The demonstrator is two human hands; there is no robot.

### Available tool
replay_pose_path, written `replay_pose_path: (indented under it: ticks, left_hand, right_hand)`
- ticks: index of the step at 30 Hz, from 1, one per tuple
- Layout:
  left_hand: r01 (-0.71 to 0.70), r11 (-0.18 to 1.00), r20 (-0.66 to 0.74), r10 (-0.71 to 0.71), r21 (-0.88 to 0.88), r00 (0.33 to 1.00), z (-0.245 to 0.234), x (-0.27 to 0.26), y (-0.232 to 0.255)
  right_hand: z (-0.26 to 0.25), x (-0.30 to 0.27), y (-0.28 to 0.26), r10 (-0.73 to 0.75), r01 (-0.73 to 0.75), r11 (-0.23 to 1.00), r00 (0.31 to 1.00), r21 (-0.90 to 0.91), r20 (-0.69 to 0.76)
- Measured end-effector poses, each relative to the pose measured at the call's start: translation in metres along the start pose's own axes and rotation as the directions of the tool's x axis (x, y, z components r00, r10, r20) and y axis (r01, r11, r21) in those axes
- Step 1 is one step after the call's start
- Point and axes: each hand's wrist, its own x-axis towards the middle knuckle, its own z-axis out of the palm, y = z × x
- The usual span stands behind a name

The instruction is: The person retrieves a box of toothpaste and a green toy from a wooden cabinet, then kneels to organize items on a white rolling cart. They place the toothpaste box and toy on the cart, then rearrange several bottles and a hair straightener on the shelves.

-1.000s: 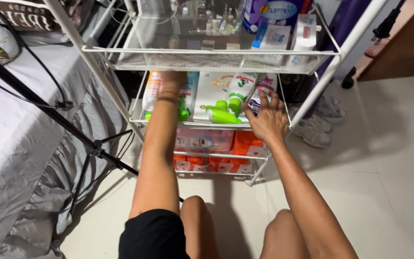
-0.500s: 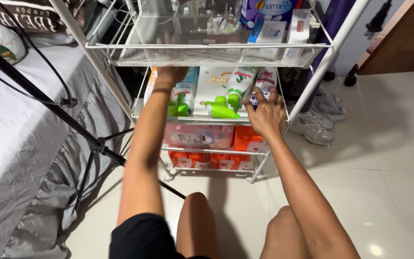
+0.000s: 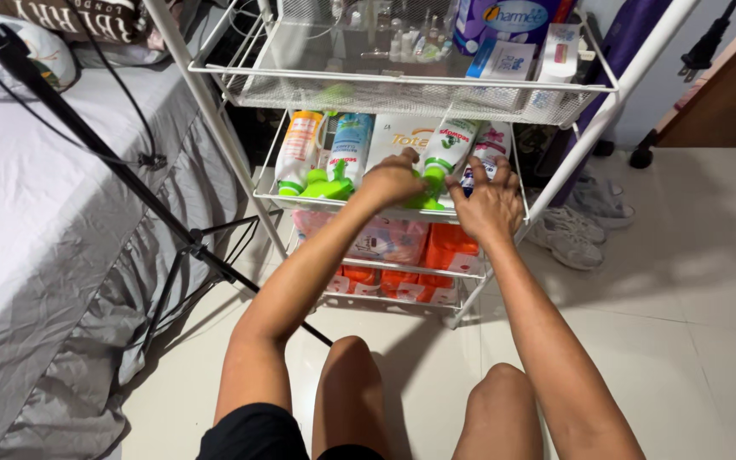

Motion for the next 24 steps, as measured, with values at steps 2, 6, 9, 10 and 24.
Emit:
replay_pose_path:
  ticks: [2,6,9,10,24]
  left_hand:
    - [0.002,1.0,0.009,-0.001,-0.028,1.0,-0.004,0.007,-0.008]
    - [-0.003,0.998,-0.031,0.006,0.07,0.999,-0.014,0.01,-0.017]
    - [-0.008,0.981,-0.069,0.022,0.196,0.997,-0.035,0.007,-0.024]
    - [-0.024,0.97,-0.096,0.049,0.242,0.994,-0.04,0.004,-0.025]
    - [-0.038,0.949,-0.225,0.113,0.314,0.968,-0.083,0.019,-0.039]
  right_hand:
    - [0.0,-0.001,-0.001,0.007,-0.007,1.0,1.0,0.005,0.011]
    - [-0.001,0.001,-0.001,0.004,-0.004,1.0,0.999,-0.003,0.037]
    - [-0.002,0.004,0.0,0.014,-0.014,1.0,0.998,0.003,0.063]
    - [-0.002,0.004,-0.001,0.021,-0.022,1.0,0.997,0.01,0.075]
    - [-0.003,0.0,-0.001,0.003,-0.003,1.0,0.999,-0.015,0.051]
